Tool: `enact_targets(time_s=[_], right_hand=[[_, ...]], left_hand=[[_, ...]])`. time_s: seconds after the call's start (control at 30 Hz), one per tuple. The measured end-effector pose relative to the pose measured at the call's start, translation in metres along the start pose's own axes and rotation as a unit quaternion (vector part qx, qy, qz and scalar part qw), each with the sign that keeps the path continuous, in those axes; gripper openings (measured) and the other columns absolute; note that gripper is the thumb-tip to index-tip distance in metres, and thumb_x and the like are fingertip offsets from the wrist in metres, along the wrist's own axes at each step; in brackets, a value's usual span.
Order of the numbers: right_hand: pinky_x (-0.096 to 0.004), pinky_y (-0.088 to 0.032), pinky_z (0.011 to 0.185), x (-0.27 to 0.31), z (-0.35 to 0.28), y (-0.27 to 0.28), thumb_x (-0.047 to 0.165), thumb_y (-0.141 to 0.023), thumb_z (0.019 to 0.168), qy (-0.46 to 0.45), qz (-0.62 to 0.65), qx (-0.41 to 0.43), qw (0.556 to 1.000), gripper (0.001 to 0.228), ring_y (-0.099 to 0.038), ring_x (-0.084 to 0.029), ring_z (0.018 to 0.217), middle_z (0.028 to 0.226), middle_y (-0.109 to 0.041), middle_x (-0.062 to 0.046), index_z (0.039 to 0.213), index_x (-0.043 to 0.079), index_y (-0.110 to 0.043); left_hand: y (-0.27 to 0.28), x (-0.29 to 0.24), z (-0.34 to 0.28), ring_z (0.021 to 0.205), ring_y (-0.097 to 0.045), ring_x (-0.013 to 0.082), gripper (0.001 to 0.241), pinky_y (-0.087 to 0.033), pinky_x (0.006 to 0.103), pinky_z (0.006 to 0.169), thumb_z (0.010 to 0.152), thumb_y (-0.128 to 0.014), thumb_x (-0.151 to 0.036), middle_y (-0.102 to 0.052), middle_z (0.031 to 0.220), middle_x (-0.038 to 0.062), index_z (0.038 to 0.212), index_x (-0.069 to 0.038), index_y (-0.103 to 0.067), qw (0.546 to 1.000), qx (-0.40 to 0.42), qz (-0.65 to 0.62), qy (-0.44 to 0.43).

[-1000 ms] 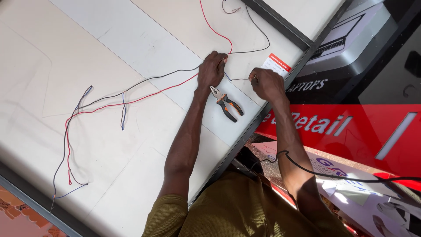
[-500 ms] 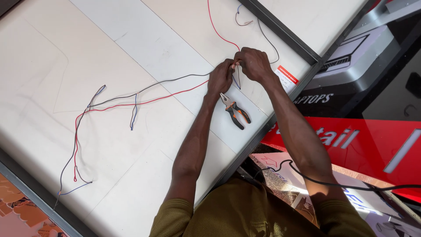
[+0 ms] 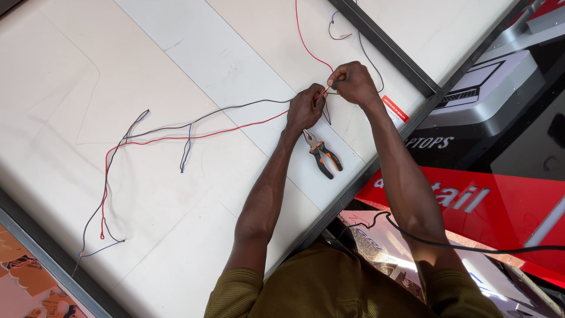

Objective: Connecting electrical wires for a sign by stripping insulation and twisting wires together

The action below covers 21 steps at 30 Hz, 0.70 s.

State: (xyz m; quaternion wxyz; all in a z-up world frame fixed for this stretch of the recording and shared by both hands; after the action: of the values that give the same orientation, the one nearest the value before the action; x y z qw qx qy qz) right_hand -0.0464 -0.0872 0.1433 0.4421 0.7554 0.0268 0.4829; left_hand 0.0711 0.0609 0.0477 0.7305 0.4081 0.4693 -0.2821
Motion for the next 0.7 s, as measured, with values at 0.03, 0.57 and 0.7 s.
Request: enact_targets(time_s=[0.03,0.57,0.7], right_hand=[[-0.044,-0.059,0.08,-0.014,0.004,0.0,0.006,-0.075,0.095,0.002,0.0,0.0,1.0,0.013,-0.076,-0.023,0.077,0.076,-0.074,-0.008,0.104,0.008,-0.085],[-0.043,-0.053,0.068,-0.025,-0.028,-0.018,0.003,-0.078,0.107,0.309,-0.311,-0.118,0.891,0.01,-0.066,-0.029,0.099,0.111,-0.069,-0.004,0.111,0.012,-0.082],[-0.046,-0.061,0.08,-0.023,-0.032,-0.016,0.008,-0.075,0.111,0.273,-0.287,-0.099,0.913,0.006,-0.07,-0.031,0.105,0.106,-0.066,-0.005,0.111,0.012,-0.08]], left_hand=[[-0.002,0.004,0.002,0.077,-0.074,0.0357,0.011,-0.057,0.0529,0.075,0.111,-0.066,-0.026,-0.069,0.077,0.01,0.111,-0.015,-0.069,1.0,-0.001,0.001,0.0],[-0.006,0.013,0.002,0.077,-0.068,0.0346,0.011,-0.053,0.051,0.072,0.103,-0.063,-0.025,-0.068,0.078,0.007,0.109,-0.017,-0.068,1.0,0.006,0.028,-0.002],[-0.008,0.014,0.0,0.079,-0.073,0.0418,0.011,-0.057,0.0569,0.075,0.107,-0.069,-0.024,-0.064,0.073,0.012,0.11,-0.014,-0.069,1.0,-0.009,0.0,-0.023]])
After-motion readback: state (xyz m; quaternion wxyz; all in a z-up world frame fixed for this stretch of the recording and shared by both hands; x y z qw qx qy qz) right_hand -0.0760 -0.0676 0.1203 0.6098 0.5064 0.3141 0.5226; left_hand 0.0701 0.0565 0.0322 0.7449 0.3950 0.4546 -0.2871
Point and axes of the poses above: each hand's wrist, its own z-axis towards the middle knuckle, its own y-axis out of the back of the hand, x = y × z, the point moved 1 cm from there along z, towards the middle knuckle
